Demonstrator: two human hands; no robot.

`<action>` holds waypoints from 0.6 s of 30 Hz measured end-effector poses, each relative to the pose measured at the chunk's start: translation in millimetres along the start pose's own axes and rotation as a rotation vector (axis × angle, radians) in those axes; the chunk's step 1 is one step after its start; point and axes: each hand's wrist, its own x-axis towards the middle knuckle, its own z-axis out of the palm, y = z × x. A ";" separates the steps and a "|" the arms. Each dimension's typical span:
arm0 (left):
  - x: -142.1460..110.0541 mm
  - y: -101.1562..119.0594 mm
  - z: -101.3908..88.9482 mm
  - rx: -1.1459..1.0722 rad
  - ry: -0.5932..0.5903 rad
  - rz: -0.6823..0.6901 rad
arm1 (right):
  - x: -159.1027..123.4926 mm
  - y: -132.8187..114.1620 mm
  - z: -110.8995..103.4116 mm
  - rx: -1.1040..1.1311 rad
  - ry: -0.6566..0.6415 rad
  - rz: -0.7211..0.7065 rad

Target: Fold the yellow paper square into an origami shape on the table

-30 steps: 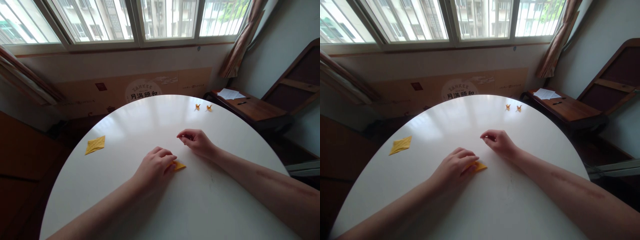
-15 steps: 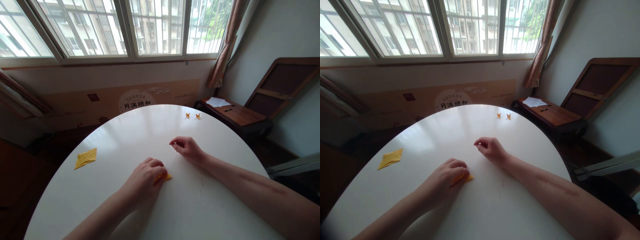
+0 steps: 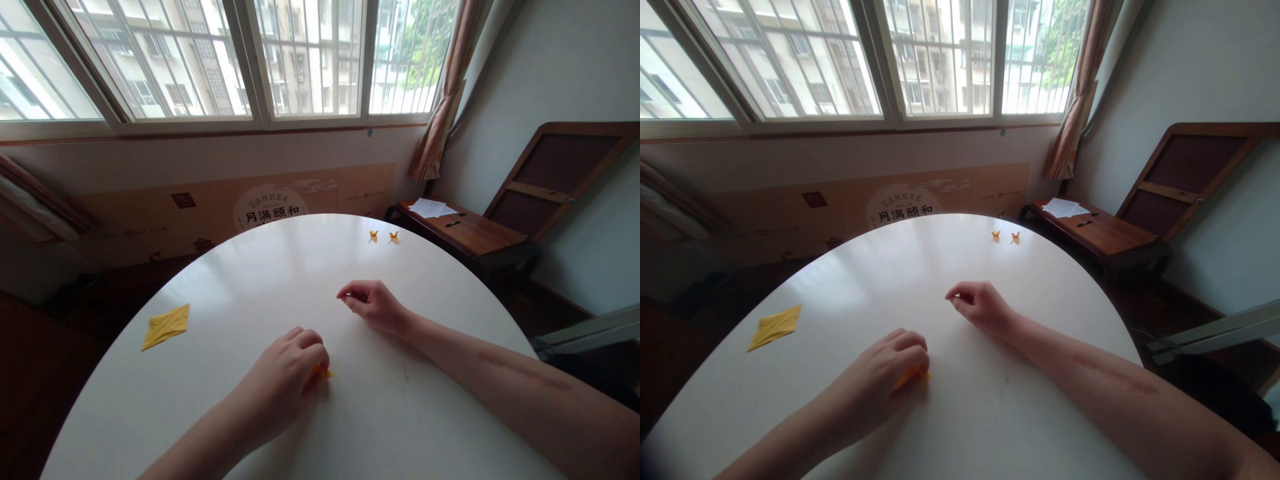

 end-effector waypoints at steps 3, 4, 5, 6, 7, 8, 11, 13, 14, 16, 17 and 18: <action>-1.9 1.6 -1.6 -0.094 0.059 -0.030 | -0.5 -0.9 -1.7 0.005 -0.019 0.004; -2.2 2.5 -2.7 -0.157 0.080 -0.043 | -0.8 -1.3 -2.6 0.008 -0.023 0.009; -2.4 3.4 -4.0 -0.238 0.101 -0.057 | -1.0 -1.9 -3.7 0.015 -0.026 0.016; -2.3 4.1 -5.4 -0.332 0.123 -0.072 | -1.3 -2.7 -4.8 0.026 -0.027 0.025; -2.3 4.4 -6.8 -0.432 0.142 -0.089 | -1.6 -3.7 -6.0 0.042 -0.028 0.036; -2.2 4.1 -7.9 -0.540 0.165 -0.105 | -2.0 -5.0 -7.2 0.063 -0.032 0.049; -2.3 -0.7 -8.7 -0.864 0.223 -0.158 | -3.2 -10.0 -9.6 0.132 -0.062 0.075; -2.7 -5.9 -7.2 -1.000 0.246 -0.180 | -4.6 -13.7 -10.1 0.154 -0.096 0.064; -3.0 -8.5 -6.2 -1.033 0.255 -0.182 | -5.4 -15.6 -10.0 0.158 -0.115 0.052; -3.2 -12.9 -4.5 -1.053 0.259 -0.163 | -7.5 -19.4 -9.7 0.160 -0.158 0.029; -3.1 -14.6 -3.9 -1.062 0.259 -0.148 | -8.5 -21.3 -9.6 0.160 -0.180 0.017; -2.7 -16.0 -3.6 -1.077 0.253 -0.132 | -9.5 -23.3 -9.6 0.157 -0.199 0.002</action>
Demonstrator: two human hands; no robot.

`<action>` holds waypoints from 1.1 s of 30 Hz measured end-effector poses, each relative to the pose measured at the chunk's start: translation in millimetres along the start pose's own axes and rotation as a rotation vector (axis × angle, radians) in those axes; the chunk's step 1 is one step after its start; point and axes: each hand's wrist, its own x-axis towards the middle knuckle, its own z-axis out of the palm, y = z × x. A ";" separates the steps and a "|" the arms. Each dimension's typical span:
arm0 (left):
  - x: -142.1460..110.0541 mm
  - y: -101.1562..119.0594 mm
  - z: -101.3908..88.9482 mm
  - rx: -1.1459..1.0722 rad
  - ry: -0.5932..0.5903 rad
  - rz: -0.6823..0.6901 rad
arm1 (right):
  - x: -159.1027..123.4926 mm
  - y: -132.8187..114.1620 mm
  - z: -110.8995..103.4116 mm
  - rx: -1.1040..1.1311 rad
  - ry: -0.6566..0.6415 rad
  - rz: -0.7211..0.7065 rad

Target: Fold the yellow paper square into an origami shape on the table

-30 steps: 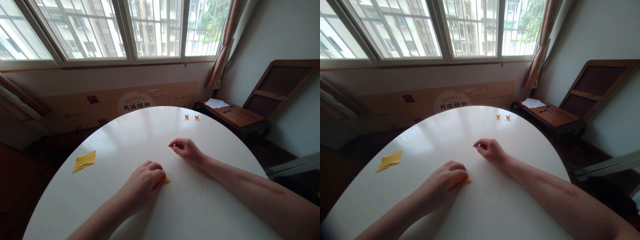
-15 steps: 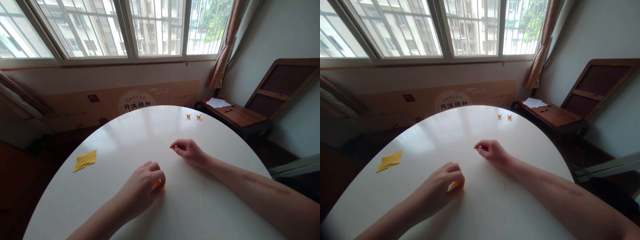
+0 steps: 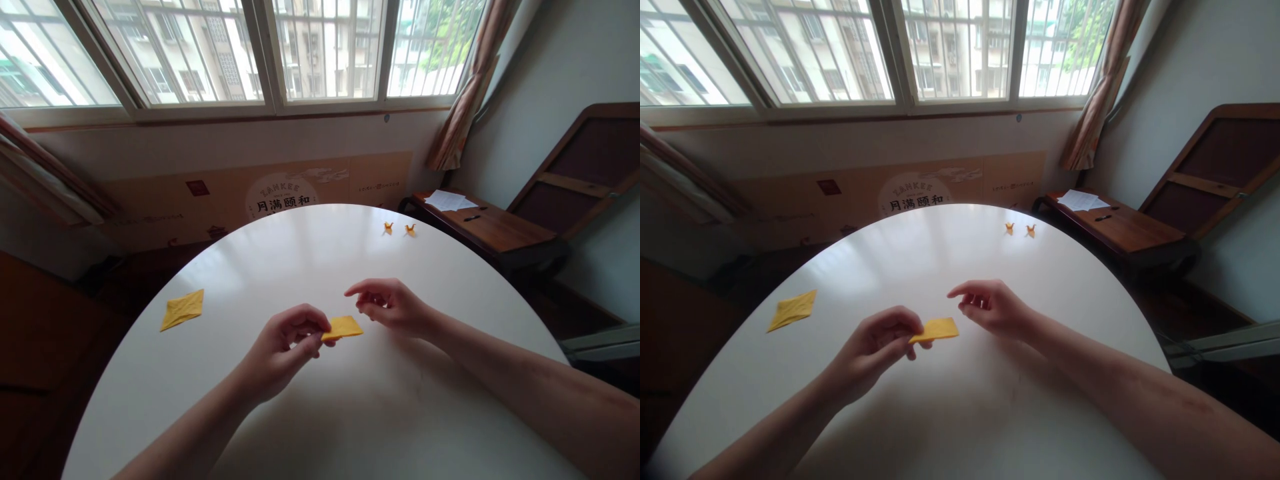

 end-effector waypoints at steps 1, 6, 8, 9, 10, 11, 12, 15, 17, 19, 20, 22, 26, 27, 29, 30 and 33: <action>0.8 -0.7 -0.7 -0.025 -0.009 0.008 | -0.9 -1.8 0.4 -0.007 -0.018 -0.015; 6.2 -2.6 -2.0 -0.112 -0.005 -0.037 | -3.2 -6.2 2.4 -0.058 -0.082 -0.101; 7.8 -3.4 -1.4 -0.134 0.000 -0.092 | -3.5 -5.6 3.8 -0.067 -0.094 -0.143; 8.4 -3.8 -1.0 -0.150 0.000 -0.120 | -3.6 -5.4 4.5 -0.072 -0.097 -0.162; 8.8 -4.2 -0.5 -0.163 -0.001 -0.147 | -3.8 -5.5 5.2 -0.078 -0.098 -0.176; 9.1 -4.5 0.0 -0.171 -0.003 -0.174 | -4.1 -6.0 5.7 -0.085 -0.099 -0.186; 9.4 -4.7 0.5 -0.175 -0.003 -0.195 | -4.5 -7.1 6.0 -0.089 -0.099 -0.194; 10.1 -5.1 1.4 -0.168 0.011 -0.229 | -6.1 -12.8 5.2 -0.102 -0.104 -0.219; 10.4 -6.0 1.4 -0.154 0.014 -0.234 | -7.0 -17.3 3.4 -0.116 -0.128 -0.238; 10.6 -7.4 1.2 -0.133 0.010 -0.239 | -7.6 -20.9 1.6 -0.136 -0.160 -0.259; 10.6 -8.2 1.1 -0.121 0.004 -0.240 | -7.6 -22.2 0.9 -0.144 -0.180 -0.270; 10.6 -9.4 1.1 -0.085 -0.009 -0.238 | -7.5 -24.1 0.0 -0.153 -0.219 -0.288; 10.2 -10.4 2.4 0.054 -0.032 -0.210 | -7.1 -26.4 -0.7 -0.152 -0.288 -0.303; 10.1 -10.7 2.9 0.104 -0.027 -0.195 | -7.3 -26.8 -0.8 -0.162 -0.305 -0.303; 10.4 -12.1 3.5 0.224 -0.007 -0.143 | -8.0 -27.4 -0.9 -0.207 -0.349 -0.303; 10.6 -13.1 3.7 0.289 0.002 -0.112 | -8.6 -27.4 -0.7 -0.243 -0.370 -0.305; 11.9 -16.0 3.3 0.473 0.008 -0.035 | -11.0 -27.2 1.1 -0.375 -0.421 -0.327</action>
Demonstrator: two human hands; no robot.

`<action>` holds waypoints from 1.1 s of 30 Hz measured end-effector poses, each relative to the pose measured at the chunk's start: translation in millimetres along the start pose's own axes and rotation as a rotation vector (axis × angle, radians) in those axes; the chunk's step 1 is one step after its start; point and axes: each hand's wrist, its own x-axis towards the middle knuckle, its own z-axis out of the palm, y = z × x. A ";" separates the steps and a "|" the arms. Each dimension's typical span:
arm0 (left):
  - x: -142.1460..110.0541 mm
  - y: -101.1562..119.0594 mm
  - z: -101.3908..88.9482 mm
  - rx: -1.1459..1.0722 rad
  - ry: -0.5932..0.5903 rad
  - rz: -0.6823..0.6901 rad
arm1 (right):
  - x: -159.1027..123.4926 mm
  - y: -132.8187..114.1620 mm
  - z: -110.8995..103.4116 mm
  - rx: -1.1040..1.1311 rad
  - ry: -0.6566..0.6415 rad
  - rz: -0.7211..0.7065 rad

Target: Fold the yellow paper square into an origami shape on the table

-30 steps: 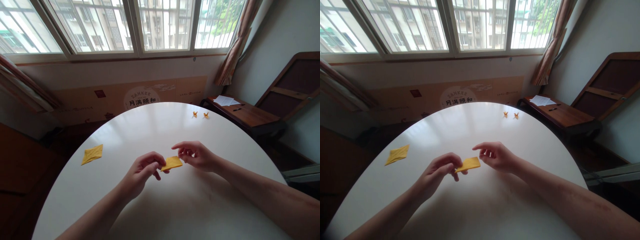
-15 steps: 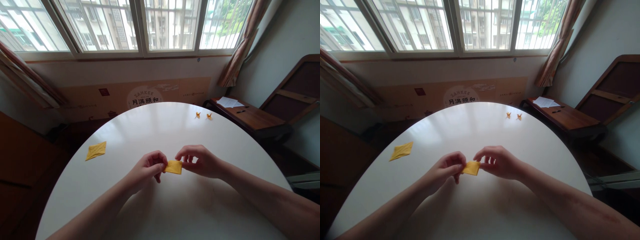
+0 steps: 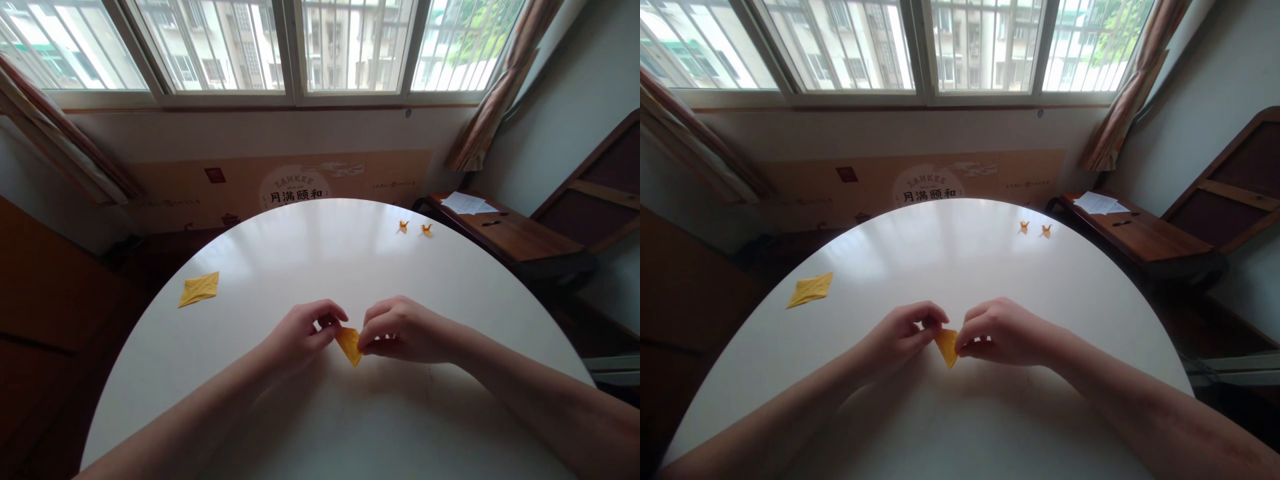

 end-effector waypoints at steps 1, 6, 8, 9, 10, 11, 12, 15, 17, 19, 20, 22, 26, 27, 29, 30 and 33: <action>0.3 -0.5 -0.2 0.057 0.005 0.018 | -0.2 -0.5 1.1 -0.041 -0.015 -0.004; -3.1 4.5 -6.5 0.412 0.037 0.180 | 1.6 -3.6 4.9 -0.183 -0.081 -0.012; -7.1 9.9 -9.2 0.504 -0.043 0.253 | 3.0 -3.8 5.5 -0.185 -0.086 -0.006; -9.2 12.8 -9.9 0.529 -0.099 0.278 | 3.6 -3.6 5.8 -0.182 -0.080 -0.002; -11.2 15.7 -10.1 0.547 -0.143 0.295 | 4.1 -3.3 6.1 -0.180 -0.073 0.004; -13.0 18.3 -9.7 0.563 -0.172 0.303 | 4.4 -2.8 6.5 -0.179 -0.065 0.011; -14.4 20.3 -8.8 0.581 -0.188 0.306 | 4.5 -2.3 6.8 -0.179 -0.059 0.018; -16.1 22.4 -5.2 0.613 -0.208 0.302 | 3.9 -1.2 7.5 -0.171 -0.058 0.047; -15.8 20.6 -3.8 0.611 -0.222 0.311 | 3.0 -0.8 7.1 -0.163 -0.067 0.059; -15.1 17.3 -3.9 0.600 -0.235 0.330 | 2.3 -0.6 6.1 -0.155 -0.082 0.057; -14.8 15.5 -4.5 0.596 -0.244 0.339 | 2.1 -0.6 5.4 -0.151 -0.091 0.050; -14.1 12.2 -6.4 0.582 -0.255 0.357 | 2.2 -0.7 4.3 -0.140 -0.107 0.030; -13.0 11.5 -11.0 0.536 -0.257 0.397 | 3.5 -1.3 4.0 -0.121 -0.121 0.011; -13.2 13.0 -12.1 0.526 -0.263 0.405 | 3.7 -1.5 4.4 -0.117 -0.122 0.013; -14.8 17.3 -14.1 0.525 -0.281 0.407 | 3.7 -1.8 5.1 -0.111 -0.127 0.024; -16.2 19.8 -14.8 0.540 -0.291 0.398 | 3.4 -2.0 5.4 -0.111 -0.136 0.034; -21.0 25.8 -15.1 0.630 -0.318 0.349 | 3.0 -3.4 5.3 -0.110 -0.170 0.073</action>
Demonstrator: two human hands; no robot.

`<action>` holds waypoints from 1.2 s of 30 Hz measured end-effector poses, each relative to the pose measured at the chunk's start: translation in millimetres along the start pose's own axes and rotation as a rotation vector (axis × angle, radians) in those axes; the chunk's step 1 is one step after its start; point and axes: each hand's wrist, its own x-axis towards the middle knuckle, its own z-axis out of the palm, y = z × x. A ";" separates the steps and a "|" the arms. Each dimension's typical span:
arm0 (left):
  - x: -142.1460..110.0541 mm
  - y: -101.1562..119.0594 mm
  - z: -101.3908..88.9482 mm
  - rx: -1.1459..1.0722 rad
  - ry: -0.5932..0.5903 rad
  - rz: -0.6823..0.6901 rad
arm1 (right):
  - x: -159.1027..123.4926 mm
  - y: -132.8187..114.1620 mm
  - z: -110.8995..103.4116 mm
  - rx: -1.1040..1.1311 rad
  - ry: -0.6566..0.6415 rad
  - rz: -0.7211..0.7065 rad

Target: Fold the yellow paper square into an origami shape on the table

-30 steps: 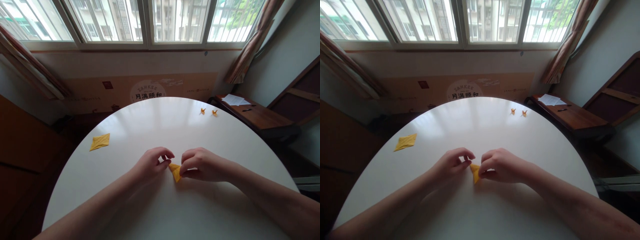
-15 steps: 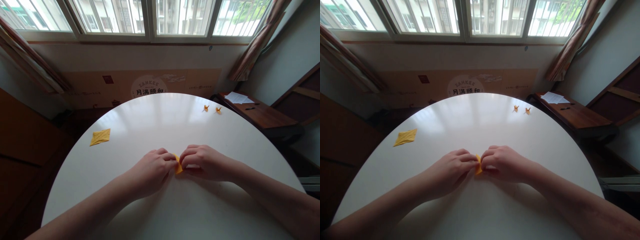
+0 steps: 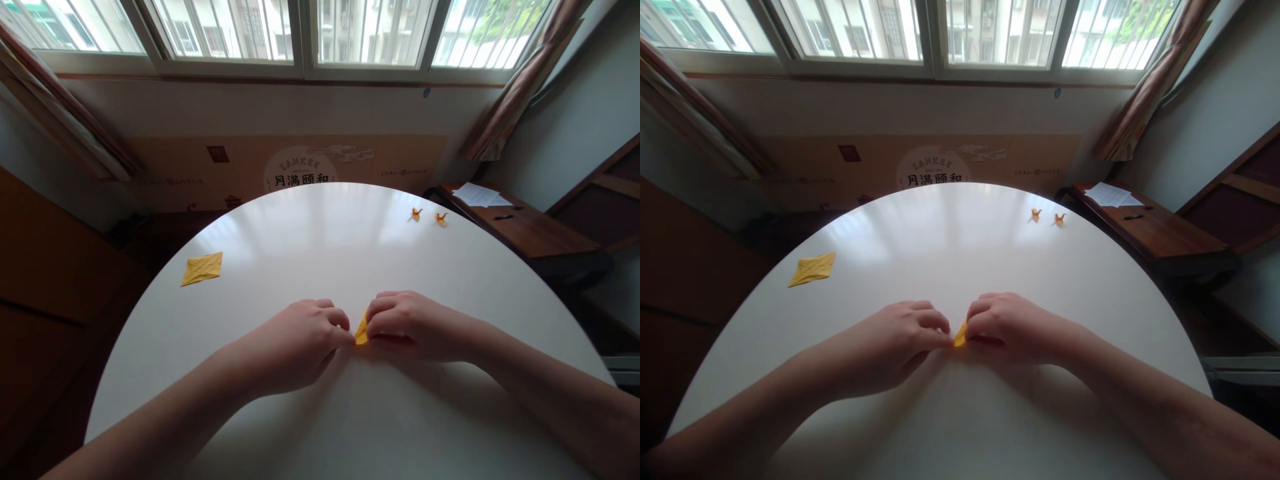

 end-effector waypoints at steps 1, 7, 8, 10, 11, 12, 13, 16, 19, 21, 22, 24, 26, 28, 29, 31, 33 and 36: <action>-0.7 1.5 -0.2 0.025 -0.021 -0.015 | 0.1 -0.7 -0.4 0.005 -0.009 0.013; 0.8 0.8 0.8 0.015 -0.068 -0.037 | 4.0 -6.3 -4.7 0.049 0.004 0.095; 1.3 -0.2 0.9 -0.003 -0.062 -0.040 | 4.7 -6.9 -5.0 0.052 0.004 0.108; 1.8 -1.6 1.4 -0.027 -0.053 -0.045 | 5.8 -7.9 -4.9 0.056 -0.001 0.133; 1.7 -2.0 1.8 -0.032 -0.048 -0.049 | 6.2 -8.3 -4.6 0.052 -0.008 0.149; 1.5 -2.1 2.2 -0.034 -0.046 -0.054 | 6.7 -8.7 -4.0 0.042 -0.015 0.166; 1.1 -2.1 2.7 -0.033 -0.045 -0.062 | 7.1 -9.1 -3.3 0.026 -0.021 0.182; 0.0 -1.4 4.1 -0.026 -0.048 -0.086 | 8.4 -10.4 -0.6 -0.023 -0.037 0.221; -0.1 -0.1 4.7 -0.016 -0.048 -0.093 | 9.5 -12.2 1.5 -0.030 -0.033 0.260; 0.5 1.2 4.0 -0.003 -0.058 -0.099 | 10.4 -13.9 2.1 -0.018 -0.025 0.298; 0.7 2.0 3.2 0.010 -0.070 -0.103 | 11.0 -14.8 2.4 -0.011 -0.021 0.321; 0.9 4.4 0.6 0.057 -0.097 -0.111 | 12.1 -16.6 2.7 -0.002 -0.012 0.366; 0.1 7.9 -2.3 0.124 -0.116 -0.123 | 13.2 -17.9 3.2 -0.009 -0.006 0.399; -1.7 12.6 -3.9 0.193 -0.114 -0.141 | 14.2 -18.6 3.9 -0.019 -0.004 0.416; -2.6 15.4 -3.8 0.223 -0.110 -0.143 | 14.7 -18.8 4.3 -0.022 -0.003 0.422; -4.1 21.3 -1.6 0.271 -0.126 -0.137 | 15.6 -19.1 5.0 -0.022 -0.005 0.437; -4.4 26.9 2.7 0.290 -0.178 -0.143 | 16.7 -19.7 5.3 -0.020 -0.008 0.453; -2.4 32.2 8.6 0.288 -0.261 -0.202 | 18.4 -20.9 4.7 -0.012 -0.018 0.469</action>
